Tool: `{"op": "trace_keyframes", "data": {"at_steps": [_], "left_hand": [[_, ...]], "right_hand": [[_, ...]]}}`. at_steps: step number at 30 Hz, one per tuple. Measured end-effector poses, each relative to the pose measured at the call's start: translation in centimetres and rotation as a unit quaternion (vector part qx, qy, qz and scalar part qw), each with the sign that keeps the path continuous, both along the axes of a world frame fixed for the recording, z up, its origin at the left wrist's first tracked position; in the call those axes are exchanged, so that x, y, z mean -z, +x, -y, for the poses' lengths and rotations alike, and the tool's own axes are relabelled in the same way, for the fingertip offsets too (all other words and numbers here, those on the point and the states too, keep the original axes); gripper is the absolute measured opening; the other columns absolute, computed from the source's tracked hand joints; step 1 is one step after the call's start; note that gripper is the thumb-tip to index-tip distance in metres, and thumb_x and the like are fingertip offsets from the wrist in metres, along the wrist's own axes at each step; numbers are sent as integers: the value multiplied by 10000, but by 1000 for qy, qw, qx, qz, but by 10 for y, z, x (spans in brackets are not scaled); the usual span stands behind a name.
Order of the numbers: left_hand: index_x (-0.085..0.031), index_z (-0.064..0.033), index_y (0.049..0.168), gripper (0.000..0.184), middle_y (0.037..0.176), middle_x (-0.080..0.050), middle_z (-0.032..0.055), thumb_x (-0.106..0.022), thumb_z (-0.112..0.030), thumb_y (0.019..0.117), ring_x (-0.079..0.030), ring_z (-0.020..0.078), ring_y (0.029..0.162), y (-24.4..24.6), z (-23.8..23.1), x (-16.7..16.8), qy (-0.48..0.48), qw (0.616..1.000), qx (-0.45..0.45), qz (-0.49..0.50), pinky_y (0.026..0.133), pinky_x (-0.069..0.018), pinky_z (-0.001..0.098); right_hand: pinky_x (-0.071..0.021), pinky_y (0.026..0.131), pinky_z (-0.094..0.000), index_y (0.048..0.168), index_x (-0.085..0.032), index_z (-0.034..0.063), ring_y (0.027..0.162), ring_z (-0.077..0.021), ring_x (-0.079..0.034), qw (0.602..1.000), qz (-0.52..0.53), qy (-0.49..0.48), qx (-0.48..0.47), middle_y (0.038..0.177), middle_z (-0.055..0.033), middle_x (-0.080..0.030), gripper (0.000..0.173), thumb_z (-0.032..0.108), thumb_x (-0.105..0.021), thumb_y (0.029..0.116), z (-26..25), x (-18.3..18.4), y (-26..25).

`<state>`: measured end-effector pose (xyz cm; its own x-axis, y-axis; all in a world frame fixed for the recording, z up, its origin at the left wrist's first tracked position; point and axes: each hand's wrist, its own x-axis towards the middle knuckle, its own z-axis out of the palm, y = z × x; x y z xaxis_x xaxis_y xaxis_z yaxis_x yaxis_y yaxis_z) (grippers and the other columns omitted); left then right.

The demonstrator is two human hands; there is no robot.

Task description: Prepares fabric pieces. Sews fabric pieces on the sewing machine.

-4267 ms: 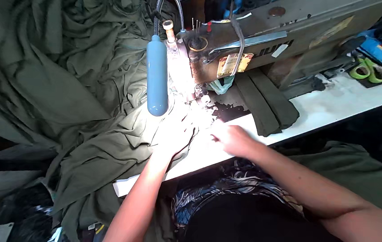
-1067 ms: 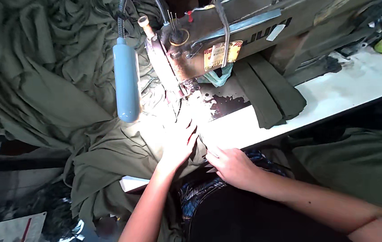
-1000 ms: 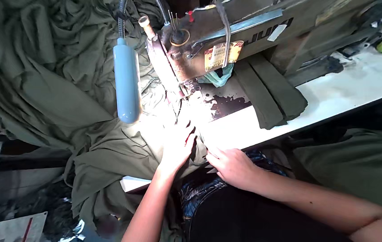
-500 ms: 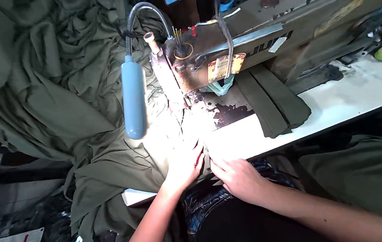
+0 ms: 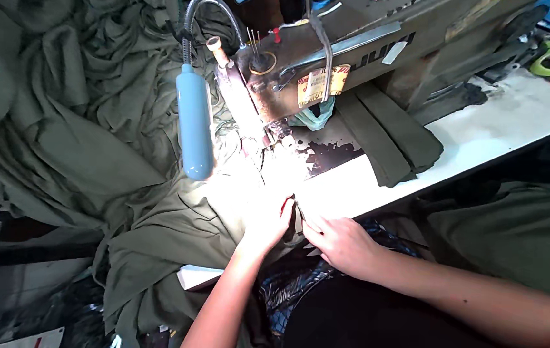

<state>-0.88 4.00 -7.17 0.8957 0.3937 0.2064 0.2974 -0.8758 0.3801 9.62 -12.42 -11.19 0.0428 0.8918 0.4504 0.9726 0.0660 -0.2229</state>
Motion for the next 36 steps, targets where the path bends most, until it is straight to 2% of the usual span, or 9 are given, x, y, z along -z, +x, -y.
{"op": "trace_keyframes", "data": {"at_steps": [2,5,10,17,19,23,27,31,36], "left_hand": [[-796,-51,921,156,899,-696,124,-660,-127,919,-687,296,887,4,-2,7,51,998,26,9,777,-533,488],[-806,-66,926,167,1067,-744,133,-667,-154,899,-714,308,1006,-4,0,14,78,995,51,38,836,-556,500],[-803,-64,1057,265,1192,-741,137,-608,-179,921,-701,321,1107,-17,2,21,66,995,49,56,916,-529,531],[-792,-59,1098,319,1243,-725,150,-560,-184,919,-671,364,1195,-20,4,19,109,991,71,22,985,-512,561],[-782,-48,1101,367,1265,-715,154,-541,-221,886,-645,379,1236,-20,4,14,129,987,96,-5,1000,-494,574],[-773,-30,950,285,1167,-740,159,-609,-246,865,-666,374,1189,-13,3,9,121,986,116,1,966,-522,560],[-773,4,940,190,1029,-743,154,-613,-71,869,-709,306,1000,-7,-3,3,-28,998,51,26,857,-542,510],[-731,-23,1031,181,976,-733,61,-588,-100,950,-698,63,922,-9,-4,-5,-149,984,-6,96,852,-577,258],[-786,2,982,240,1170,-723,189,-634,-77,814,-678,371,1094,-14,4,16,37,996,70,31,917,-507,546]], "right_hand": [[-487,431,-380,1074,-744,21,543,-282,-647,1000,-2,-5,0,1019,-220,-718,253,81,-657,844,0,0,0],[-493,439,-378,1074,-745,26,561,-285,-651,1000,-4,-12,2,1010,-209,-708,243,79,-643,859,1,-2,0],[-474,487,-328,1012,-735,27,585,-204,-635,998,34,14,-44,1252,-127,-719,240,38,-498,976,2,-2,4],[-483,474,-340,972,-729,3,582,-232,-654,996,4,-4,-88,1176,-171,-733,214,30,-518,953,-1,-6,11],[-519,496,-364,978,-720,-18,629,-255,-687,993,-55,-24,-98,1172,-186,-730,177,28,-560,916,-3,-9,13],[-611,740,-450,1099,-741,-12,895,-284,-744,952,-280,-69,-100,1131,-169,-738,253,8,-644,867,-10,-31,26],[-594,629,-464,1006,-760,31,814,-296,-743,971,-192,-98,-107,1132,-151,-738,158,25,-638,905,-21,-31,33],[-510,466,-417,882,-710,39,609,-289,-673,985,-100,-91,-112,1071,-180,-721,71,35,-642,904,-20,-19,23],[-487,435,-387,891,-715,32,553,-269,-649,987,-84,-95,-98,1071,-197,-717,57,38,-659,878,-9,-20,16]]}}
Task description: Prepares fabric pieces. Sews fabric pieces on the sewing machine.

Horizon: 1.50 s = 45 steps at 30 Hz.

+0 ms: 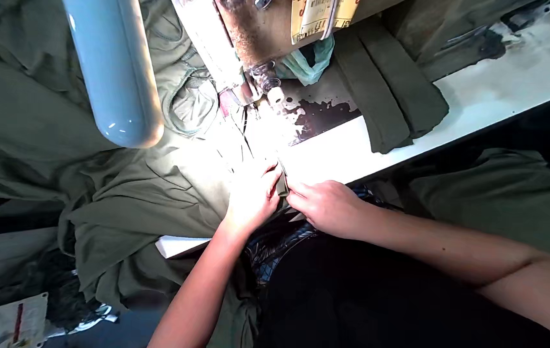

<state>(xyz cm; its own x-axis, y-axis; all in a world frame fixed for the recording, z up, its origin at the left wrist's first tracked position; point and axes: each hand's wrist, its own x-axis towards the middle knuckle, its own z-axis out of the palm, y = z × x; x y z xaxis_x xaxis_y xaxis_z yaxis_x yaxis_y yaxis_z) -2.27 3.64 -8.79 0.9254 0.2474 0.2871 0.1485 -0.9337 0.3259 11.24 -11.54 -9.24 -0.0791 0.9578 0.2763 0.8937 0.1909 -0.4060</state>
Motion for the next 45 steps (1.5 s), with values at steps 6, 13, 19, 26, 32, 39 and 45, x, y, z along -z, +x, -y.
{"op": "trace_keyframes", "data": {"at_steps": [6,13,19,26,32,39,45], "left_hand": [[-780,0,966,227,1162,-728,184,-626,-67,814,-675,379,1101,2,1,0,39,999,2,-1,928,-509,532],[-762,-2,922,186,1125,-729,185,-660,-100,802,-641,419,1174,5,-4,-1,65,997,41,-13,979,-497,558],[-745,-12,934,173,1007,-720,139,-605,-104,890,-676,264,980,10,-16,-2,-116,993,-21,15,861,-524,449],[-691,-27,946,190,816,-648,56,-528,-124,940,-617,97,730,17,-23,-11,-194,980,-53,14,670,-509,283],[-694,-31,963,193,855,-652,68,-525,-122,950,-624,115,772,14,-24,-10,-174,984,-37,22,699,-516,290],[-677,-44,929,154,818,-631,52,-545,-124,942,-609,119,763,15,-22,-13,-176,984,-28,14,687,-498,295],[-688,-38,949,174,858,-657,66,-536,-120,966,-639,132,821,15,-22,-13,-172,985,-19,18,741,-528,308]], "right_hand": [[-495,454,-385,961,-733,29,568,-269,-655,1000,-10,-26,1,1182,-204,-704,121,11,-663,863,5,1,-2],[-544,619,-488,1145,-689,30,769,-321,-681,987,-73,-100,99,1059,-179,-653,286,176,-667,900,-14,-19,40],[-537,657,-494,1161,-741,75,827,-386,-667,997,19,-55,56,945,-202,-647,265,226,-598,997,-34,-8,61],[-528,591,-442,925,-700,4,745,-338,-677,997,30,65,18,815,-159,-647,312,271,-557,998,-51,11,58],[-526,591,-447,914,-701,4,725,-333,-667,998,28,51,33,805,-155,-635,244,216,-590,964,-50,8,64],[-542,608,-432,902,-710,5,756,-319,-688,994,12,106,16,833,-153,-674,261,220,-574,963,-55,15,55],[-575,656,-456,958,-720,7,825,-330,-723,991,-4,135,-5,895,-158,-725,220,186,-593,955,-62,13,48]]}}
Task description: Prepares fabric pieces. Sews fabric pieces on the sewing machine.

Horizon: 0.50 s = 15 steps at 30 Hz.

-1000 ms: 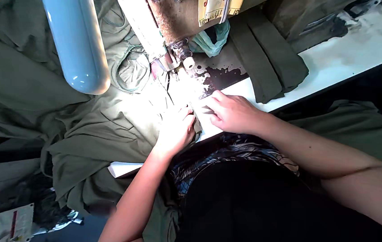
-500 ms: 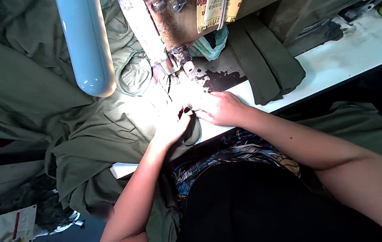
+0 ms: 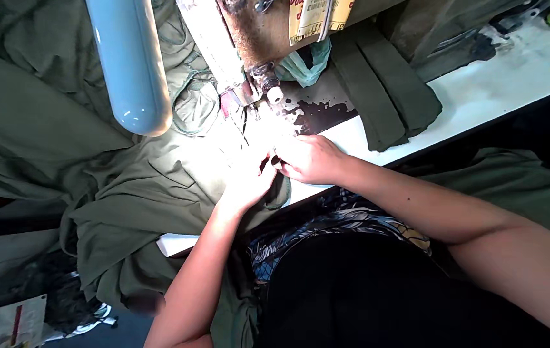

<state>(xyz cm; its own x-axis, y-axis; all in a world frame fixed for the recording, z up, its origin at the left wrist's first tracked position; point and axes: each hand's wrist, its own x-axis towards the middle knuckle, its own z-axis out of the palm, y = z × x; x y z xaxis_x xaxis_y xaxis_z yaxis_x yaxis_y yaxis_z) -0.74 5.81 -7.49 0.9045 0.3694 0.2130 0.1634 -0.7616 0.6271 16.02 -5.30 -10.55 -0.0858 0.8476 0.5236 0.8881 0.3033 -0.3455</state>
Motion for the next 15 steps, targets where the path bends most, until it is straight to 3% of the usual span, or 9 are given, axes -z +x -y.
{"op": "trace_keyframes", "data": {"at_steps": [5,8,10,12,13,15], "left_hand": [[-678,-29,956,178,868,-659,70,-529,-123,986,-636,133,803,-1,2,1,-6,1000,-24,4,734,-527,312],[-683,-23,981,204,870,-674,78,-508,-127,994,-644,129,782,-3,4,2,-7,999,-36,7,714,-538,311],[-698,-6,927,195,832,-666,88,-548,-122,972,-643,156,799,0,4,5,5,999,-34,23,740,-521,339],[-722,-1,900,153,832,-686,119,-602,-86,940,-671,228,830,-2,9,5,44,999,-20,16,769,-528,416],[-743,6,939,144,882,-707,147,-618,-65,938,-690,284,874,-5,12,3,71,997,-9,-2,799,-533,473],[-764,4,997,166,1021,-735,169,-626,-71,941,-701,342,993,-10,17,6,124,992,12,-22,879,-529,524]], "right_hand": [[-523,566,-421,830,-692,32,711,-290,-692,999,2,-4,39,760,-125,-673,290,188,-519,1002,7,4,2],[-541,581,-428,943,-725,1,711,-280,-695,995,-70,-10,71,852,-148,-700,298,270,-600,949,17,1,4],[-547,603,-419,1042,-703,-24,721,-267,-686,993,-111,2,50,891,-157,-697,399,347,-691,897,20,-1,-5],[-570,625,-415,1052,-729,0,735,-258,-712,991,-129,15,2,866,-139,-723,259,183,-712,869,21,0,-17],[-572,614,-405,984,-736,17,722,-243,-711,991,-135,13,-16,831,-120,-720,171,96,-697,838,23,-2,-21],[-546,601,-363,886,-728,27,684,-189,-670,984,-166,-36,-60,763,-81,-685,89,53,-661,832,34,-13,-20]]}}
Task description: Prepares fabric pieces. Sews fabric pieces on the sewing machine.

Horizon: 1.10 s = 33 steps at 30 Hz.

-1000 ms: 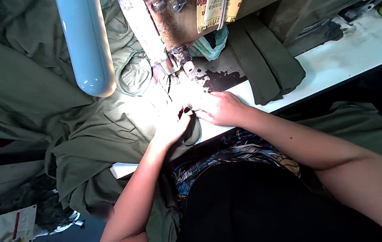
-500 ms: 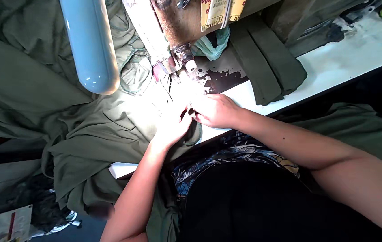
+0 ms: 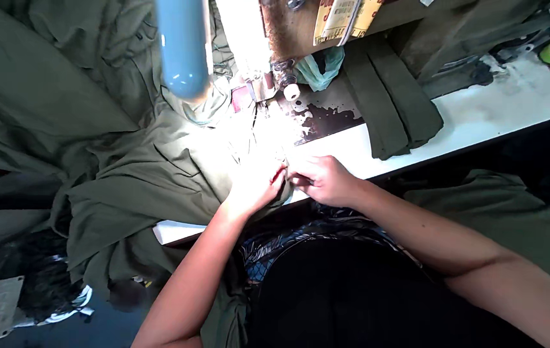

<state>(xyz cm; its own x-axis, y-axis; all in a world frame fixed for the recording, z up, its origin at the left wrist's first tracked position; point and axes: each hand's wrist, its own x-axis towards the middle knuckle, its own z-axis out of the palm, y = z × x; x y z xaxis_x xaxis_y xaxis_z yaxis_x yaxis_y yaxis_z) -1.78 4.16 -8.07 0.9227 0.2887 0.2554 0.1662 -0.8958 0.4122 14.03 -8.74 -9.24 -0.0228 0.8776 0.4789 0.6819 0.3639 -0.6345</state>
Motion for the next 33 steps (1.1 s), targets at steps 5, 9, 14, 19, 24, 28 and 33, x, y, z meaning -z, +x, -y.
{"op": "trace_keyframes", "data": {"at_steps": [5,9,14,19,24,28,33], "left_hand": [[-774,-4,1082,265,1192,-697,206,-582,-122,943,-635,384,1164,-6,-1,19,4,999,14,39,1017,-449,559],[-764,19,1033,292,1185,-723,203,-533,-129,934,-675,364,1139,-7,-2,22,9,998,15,66,1002,-465,544],[-769,-12,1075,317,1237,-705,176,-528,-169,941,-658,362,1158,-9,0,16,91,995,30,27,977,-474,560],[-765,-17,1084,320,1254,-693,192,-551,-196,925,-665,384,1140,-7,-4,11,141,988,55,6,930,-511,559],[-767,-46,1087,374,1234,-708,170,-493,-248,934,-671,356,1130,-9,-5,17,159,986,46,27,913,-506,542],[-774,-79,1117,389,1250,-710,146,-468,-258,957,-665,330,1157,-13,-8,21,165,984,44,47,936,-484,555],[-797,-115,1053,346,1195,-733,128,-503,-272,957,-672,311,1139,-17,-9,26,160,983,47,79,1008,-428,584]], "right_hand": [[-561,590,-379,951,-749,40,695,-198,-681,997,64,-50,0,797,-76,-693,163,135,-668,846,21,0,9],[-487,496,-390,1100,-763,60,650,-247,-624,985,162,-36,48,830,-109,-614,351,128,-724,757,16,12,-1],[-485,484,-405,1042,-749,30,639,-280,-627,977,205,-41,44,804,-126,-602,277,124,-714,783,18,11,-7],[-504,494,-409,1004,-749,23,670,-291,-659,977,207,-36,37,919,-163,-662,243,112,-717,780,19,10,-8],[-557,560,-428,994,-753,32,758,-298,-722,977,206,-42,20,1246,-191,-700,202,123,-685,827,17,10,-5],[-549,547,-432,1086,-745,29,745,-302,-719,976,210,-57,17,1228,-188,-706,265,125,-660,854,17,8,-8],[-552,555,-446,1142,-717,11,767,-323,-726,972,217,-85,7,1259,-197,-692,299,101,-656,863,18,4,-10]]}}
